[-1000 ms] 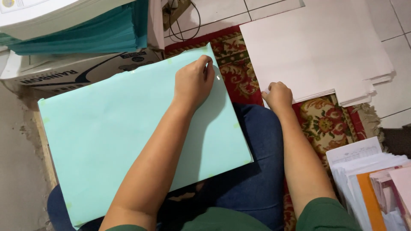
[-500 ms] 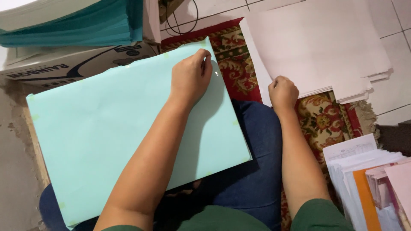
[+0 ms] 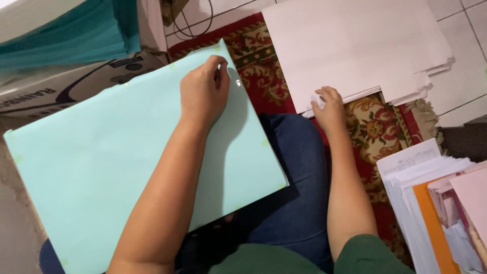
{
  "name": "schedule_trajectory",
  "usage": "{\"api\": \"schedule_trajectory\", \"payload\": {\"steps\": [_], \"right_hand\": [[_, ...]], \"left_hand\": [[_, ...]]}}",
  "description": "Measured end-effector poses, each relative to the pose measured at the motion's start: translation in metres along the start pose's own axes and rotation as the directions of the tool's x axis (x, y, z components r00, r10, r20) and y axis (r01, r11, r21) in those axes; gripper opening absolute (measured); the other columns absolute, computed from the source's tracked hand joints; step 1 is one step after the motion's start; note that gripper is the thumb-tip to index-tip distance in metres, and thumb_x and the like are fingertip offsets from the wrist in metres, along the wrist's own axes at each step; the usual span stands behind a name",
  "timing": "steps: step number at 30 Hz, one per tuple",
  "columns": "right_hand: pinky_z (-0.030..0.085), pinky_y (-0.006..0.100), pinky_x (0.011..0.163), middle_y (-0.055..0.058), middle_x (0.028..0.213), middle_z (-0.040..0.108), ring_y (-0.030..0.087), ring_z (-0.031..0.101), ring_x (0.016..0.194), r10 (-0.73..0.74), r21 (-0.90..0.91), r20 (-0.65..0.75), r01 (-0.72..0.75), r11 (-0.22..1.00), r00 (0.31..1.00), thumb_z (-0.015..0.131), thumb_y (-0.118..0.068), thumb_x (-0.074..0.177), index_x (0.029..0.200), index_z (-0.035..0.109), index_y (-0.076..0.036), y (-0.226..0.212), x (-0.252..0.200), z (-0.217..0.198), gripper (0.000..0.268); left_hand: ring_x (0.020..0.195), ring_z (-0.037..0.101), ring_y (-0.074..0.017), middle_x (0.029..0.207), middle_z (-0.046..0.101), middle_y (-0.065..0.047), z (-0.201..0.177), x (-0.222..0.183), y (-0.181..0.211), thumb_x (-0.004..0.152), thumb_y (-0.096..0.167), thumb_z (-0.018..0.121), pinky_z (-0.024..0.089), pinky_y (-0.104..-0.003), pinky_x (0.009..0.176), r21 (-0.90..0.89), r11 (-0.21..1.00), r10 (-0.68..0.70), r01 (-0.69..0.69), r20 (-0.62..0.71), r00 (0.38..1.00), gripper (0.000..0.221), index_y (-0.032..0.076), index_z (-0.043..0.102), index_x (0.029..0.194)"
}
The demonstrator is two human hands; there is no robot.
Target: Folding white sheets of paper and placing them onto a light blue folder or board.
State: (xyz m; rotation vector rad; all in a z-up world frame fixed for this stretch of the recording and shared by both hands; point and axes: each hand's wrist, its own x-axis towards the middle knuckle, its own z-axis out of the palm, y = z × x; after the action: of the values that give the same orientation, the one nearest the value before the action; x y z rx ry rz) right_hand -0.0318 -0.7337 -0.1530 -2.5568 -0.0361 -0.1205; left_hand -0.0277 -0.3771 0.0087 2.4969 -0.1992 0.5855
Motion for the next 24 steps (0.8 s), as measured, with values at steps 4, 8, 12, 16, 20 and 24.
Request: {"api": "schedule_trajectory", "payload": {"steps": [4, 8, 12, 16, 20, 24], "right_hand": [[0.04, 0.054, 0.116, 0.022, 0.147, 0.048, 0.044, 0.045, 0.139, -0.019, -0.046, 0.097, 0.023, 0.999, 0.995, 0.082, -0.02, 0.086, 0.135, 0.064, -0.004, 0.005, -0.011, 0.012, 0.055], [0.034, 0.057, 0.119, 0.026, 0.152, 0.041, 0.046, 0.036, 0.143, -0.01, -0.03, 0.125, 0.014, 0.999, 0.992, 0.084, -0.023, 0.084, 0.14, 0.057, 0.0, -0.003, -0.015, 0.013, 0.066], [0.032, 0.059, 0.12, 0.027, 0.15, 0.04, 0.048, 0.034, 0.143, -0.044, -0.003, 0.124, 0.045, 0.999, 0.991, 0.086, -0.026, 0.081, 0.139, 0.055, 0.002, -0.003, -0.013, 0.011, 0.071], [0.029, 0.059, 0.12, 0.024, 0.151, 0.039, 0.046, 0.035, 0.142, -0.075, 0.0, 0.1, 0.075, 0.997, 0.992, 0.089, -0.031, 0.077, 0.139, 0.055, 0.0, 0.017, -0.012, 0.026, 0.077], [0.029, 0.058, 0.12, 0.024, 0.149, 0.04, 0.046, 0.035, 0.141, -0.098, 0.018, 0.058, 0.097, 0.995, 0.993, 0.091, -0.027, 0.074, 0.137, 0.054, 0.001, 0.022, -0.013, 0.03, 0.078], [0.03, 0.056, 0.12, 0.023, 0.148, 0.041, 0.044, 0.037, 0.141, -0.14, 0.011, -0.039, 0.141, 0.99, 0.989, 0.092, -0.018, 0.071, 0.138, 0.052, 0.0, 0.028, -0.017, 0.039, 0.081]], "left_hand": [[0.054, 0.062, -0.0251, 0.055, 0.053, 0.0, -0.001, 0.0, 0.001, 0.097, 0.014, 0.061, 0.055, -0.038, 0.058, -0.013, 1.0, -0.007, 0.007, 0.005, 1.0, 0.006, 0.018, 0.061, 0.101], [0.052, 0.06, -0.023, 0.053, 0.051, 0.002, -0.002, 0.0, 0.001, 0.097, 0.012, 0.061, 0.053, -0.036, 0.058, -0.016, 1.0, -0.012, 0.012, 0.012, 1.0, 0.007, 0.018, 0.061, 0.101], [0.052, 0.06, -0.0236, 0.054, 0.052, 0.001, -0.004, 0.001, 0.004, 0.098, 0.011, 0.062, 0.053, -0.037, 0.059, -0.033, 0.999, -0.019, 0.02, 0.028, 0.999, 0.007, 0.017, 0.061, 0.102], [0.051, 0.059, -0.0234, 0.054, 0.052, 0.001, -0.006, 0.002, 0.007, 0.099, 0.01, 0.062, 0.053, -0.036, 0.059, -0.033, 0.999, -0.034, 0.036, 0.05, 0.998, 0.006, 0.016, 0.062, 0.102], [0.052, 0.06, -0.0244, 0.055, 0.052, -0.001, -0.003, 0.002, 0.004, 0.098, 0.009, 0.063, 0.052, -0.037, 0.059, -0.04, 0.999, -0.016, 0.017, 0.038, 0.999, 0.008, 0.015, 0.063, 0.103], [0.052, 0.059, -0.0204, 0.055, 0.054, 0.002, -0.005, 0.001, 0.004, 0.1, 0.007, 0.062, 0.052, -0.033, 0.06, -0.043, 0.999, -0.03, 0.032, 0.043, 0.999, 0.009, 0.015, 0.065, 0.103]]}}
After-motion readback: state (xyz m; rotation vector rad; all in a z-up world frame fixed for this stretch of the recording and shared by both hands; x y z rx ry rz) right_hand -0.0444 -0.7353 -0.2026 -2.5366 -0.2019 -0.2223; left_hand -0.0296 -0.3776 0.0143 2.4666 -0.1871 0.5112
